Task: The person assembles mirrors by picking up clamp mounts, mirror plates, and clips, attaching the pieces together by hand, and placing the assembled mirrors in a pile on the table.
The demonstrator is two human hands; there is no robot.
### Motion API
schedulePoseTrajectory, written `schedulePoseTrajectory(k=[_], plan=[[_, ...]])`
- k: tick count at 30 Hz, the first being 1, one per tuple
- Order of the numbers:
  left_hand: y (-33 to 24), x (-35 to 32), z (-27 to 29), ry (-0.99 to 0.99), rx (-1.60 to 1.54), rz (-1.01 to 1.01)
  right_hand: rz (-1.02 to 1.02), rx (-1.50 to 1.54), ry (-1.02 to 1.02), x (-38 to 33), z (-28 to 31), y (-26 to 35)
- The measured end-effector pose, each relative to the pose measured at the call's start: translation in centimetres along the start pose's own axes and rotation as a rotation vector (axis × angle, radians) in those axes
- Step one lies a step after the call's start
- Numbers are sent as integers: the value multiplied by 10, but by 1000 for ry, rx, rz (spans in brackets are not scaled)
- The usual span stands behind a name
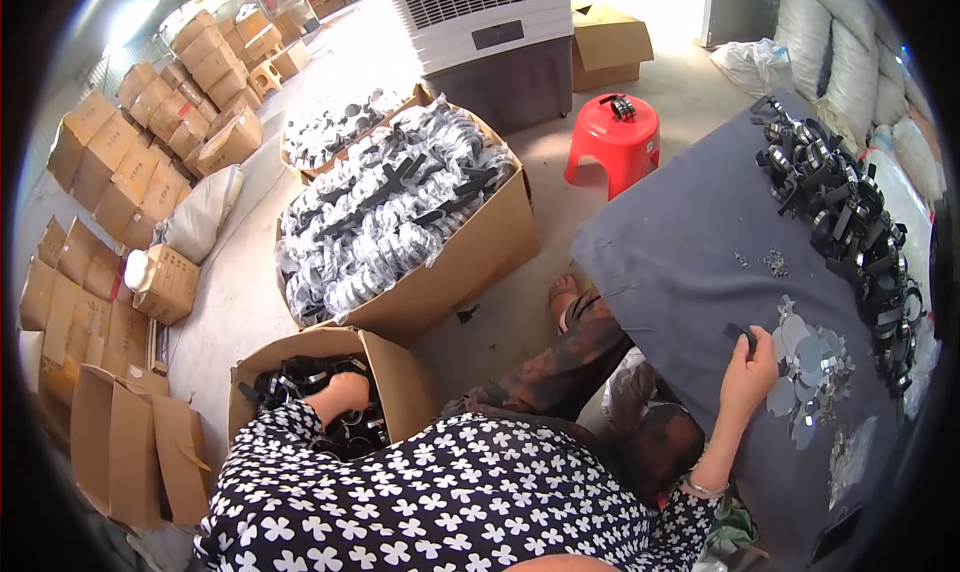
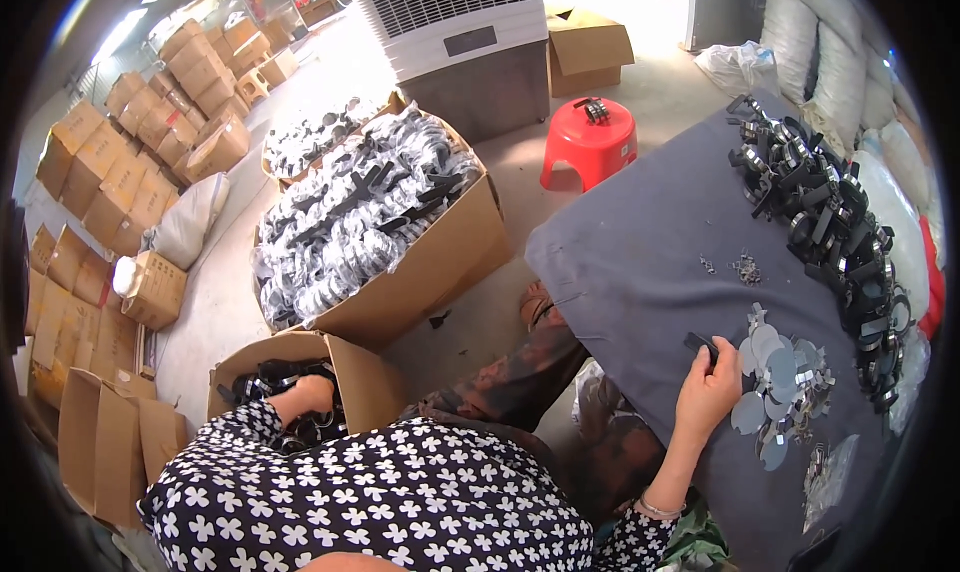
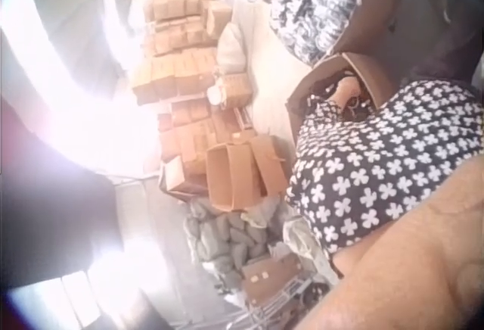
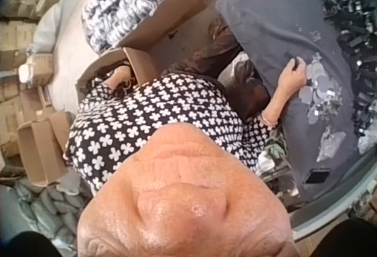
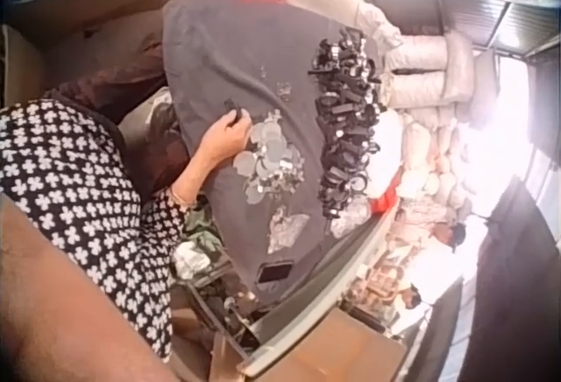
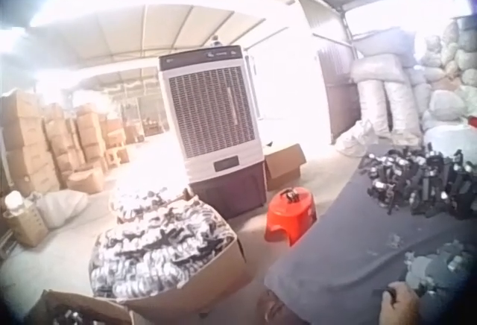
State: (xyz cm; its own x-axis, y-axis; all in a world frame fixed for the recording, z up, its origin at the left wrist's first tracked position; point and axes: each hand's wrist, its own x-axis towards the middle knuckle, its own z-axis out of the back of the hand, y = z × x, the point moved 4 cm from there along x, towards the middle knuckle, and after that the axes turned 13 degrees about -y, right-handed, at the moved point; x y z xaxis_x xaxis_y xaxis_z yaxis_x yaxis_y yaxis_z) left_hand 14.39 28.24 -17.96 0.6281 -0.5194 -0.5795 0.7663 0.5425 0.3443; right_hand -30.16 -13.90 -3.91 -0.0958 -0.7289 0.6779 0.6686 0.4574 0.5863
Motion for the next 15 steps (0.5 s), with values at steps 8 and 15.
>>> schedulePoseTrajectory(k=[8,15], plan=[[-37,9,155,45,-535,-615,176,-500,83,-1,-4,18],[-160,-34,317,210,-1733,-932,218,338,318,-20,3,107]])
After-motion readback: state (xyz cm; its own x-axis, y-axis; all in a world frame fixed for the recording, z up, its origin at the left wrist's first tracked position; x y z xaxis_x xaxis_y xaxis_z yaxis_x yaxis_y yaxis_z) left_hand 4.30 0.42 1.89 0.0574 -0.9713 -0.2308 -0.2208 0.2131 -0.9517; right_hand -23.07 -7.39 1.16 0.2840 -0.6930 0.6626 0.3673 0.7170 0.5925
